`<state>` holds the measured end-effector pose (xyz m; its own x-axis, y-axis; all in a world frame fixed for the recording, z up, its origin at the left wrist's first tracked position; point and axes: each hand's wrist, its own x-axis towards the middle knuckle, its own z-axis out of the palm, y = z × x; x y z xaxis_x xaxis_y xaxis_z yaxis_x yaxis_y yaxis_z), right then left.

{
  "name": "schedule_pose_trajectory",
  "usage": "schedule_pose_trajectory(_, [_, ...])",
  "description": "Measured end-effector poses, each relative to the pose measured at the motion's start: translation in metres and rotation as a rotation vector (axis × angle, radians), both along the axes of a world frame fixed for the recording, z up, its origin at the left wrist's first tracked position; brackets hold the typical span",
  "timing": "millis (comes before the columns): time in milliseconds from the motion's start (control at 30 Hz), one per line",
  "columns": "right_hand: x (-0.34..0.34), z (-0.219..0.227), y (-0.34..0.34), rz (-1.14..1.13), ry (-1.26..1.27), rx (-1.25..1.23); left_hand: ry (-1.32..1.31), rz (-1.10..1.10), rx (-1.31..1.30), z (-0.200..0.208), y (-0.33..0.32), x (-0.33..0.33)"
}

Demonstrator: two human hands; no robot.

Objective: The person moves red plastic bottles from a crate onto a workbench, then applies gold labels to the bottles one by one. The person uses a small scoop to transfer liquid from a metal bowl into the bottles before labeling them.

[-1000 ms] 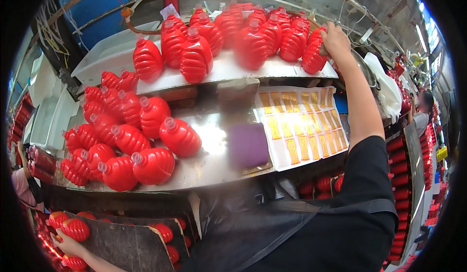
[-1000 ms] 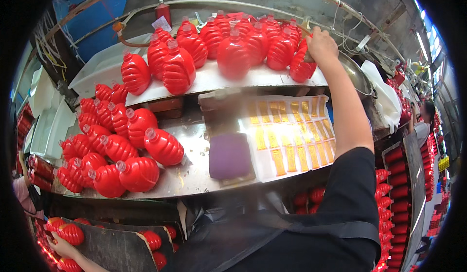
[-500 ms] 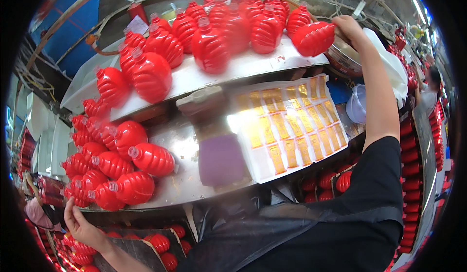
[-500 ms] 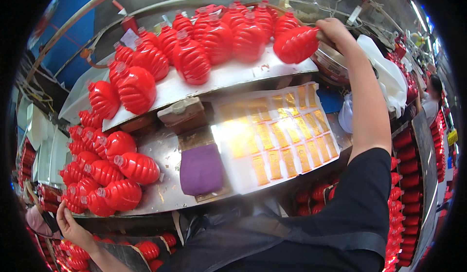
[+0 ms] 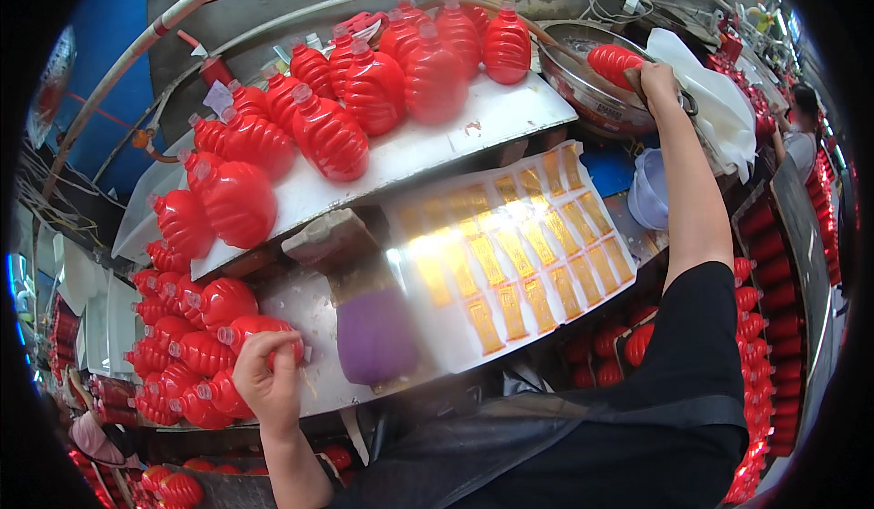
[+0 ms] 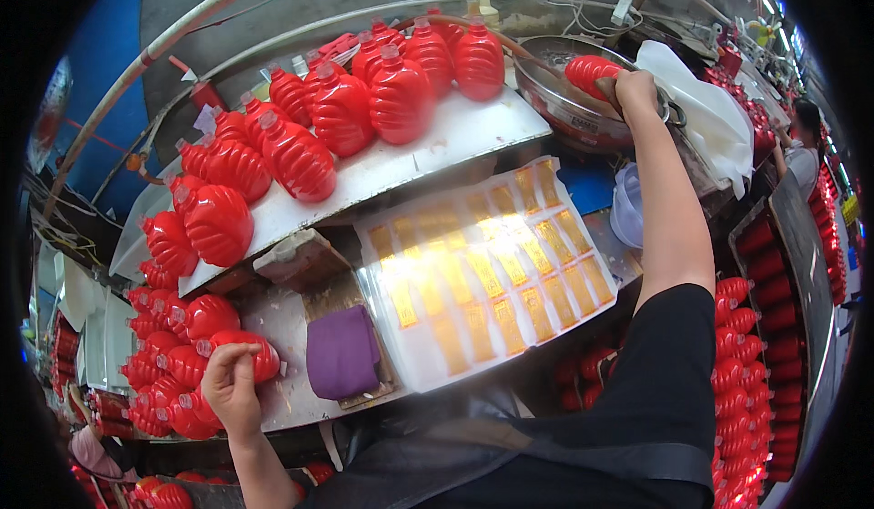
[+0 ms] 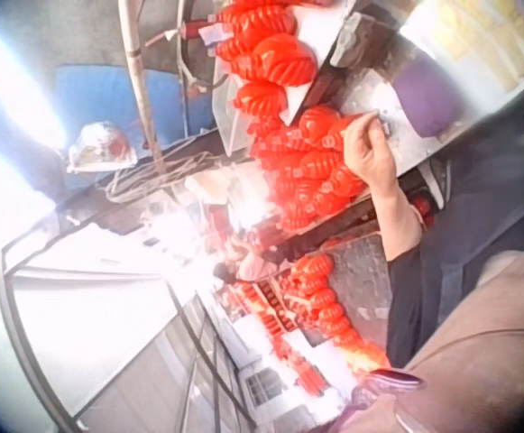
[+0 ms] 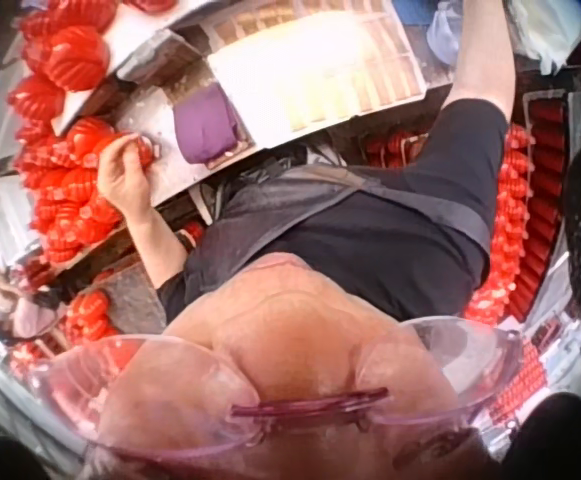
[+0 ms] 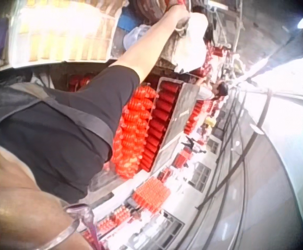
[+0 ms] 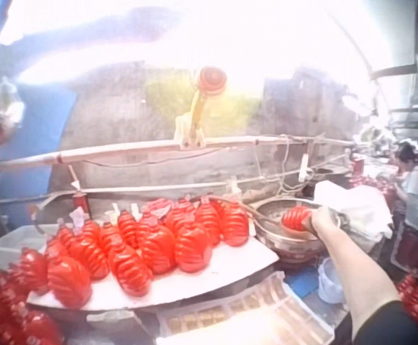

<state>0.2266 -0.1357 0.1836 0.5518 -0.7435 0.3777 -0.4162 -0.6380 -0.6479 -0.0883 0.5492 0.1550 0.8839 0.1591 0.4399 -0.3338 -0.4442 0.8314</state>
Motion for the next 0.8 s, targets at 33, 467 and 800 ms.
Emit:
schedule_pose_trajectory(33, [-0.003,0.004,0.006,0.035,0.049,-0.057,0.008,-0.018,0.056,0.001,-0.006,0.004])
schedule_pose_trajectory(467, [-0.021,0.019,0.002,0.169,0.029,-0.092,0.269,-0.002,-0.205,-0.041,-0.008,0.010])
schedule_pose_trajectory(800, [0.002,-0.005,-0.014,0.048,-0.345,0.402,0.239,-0.058,-0.231,-0.052,-0.010,-0.024])
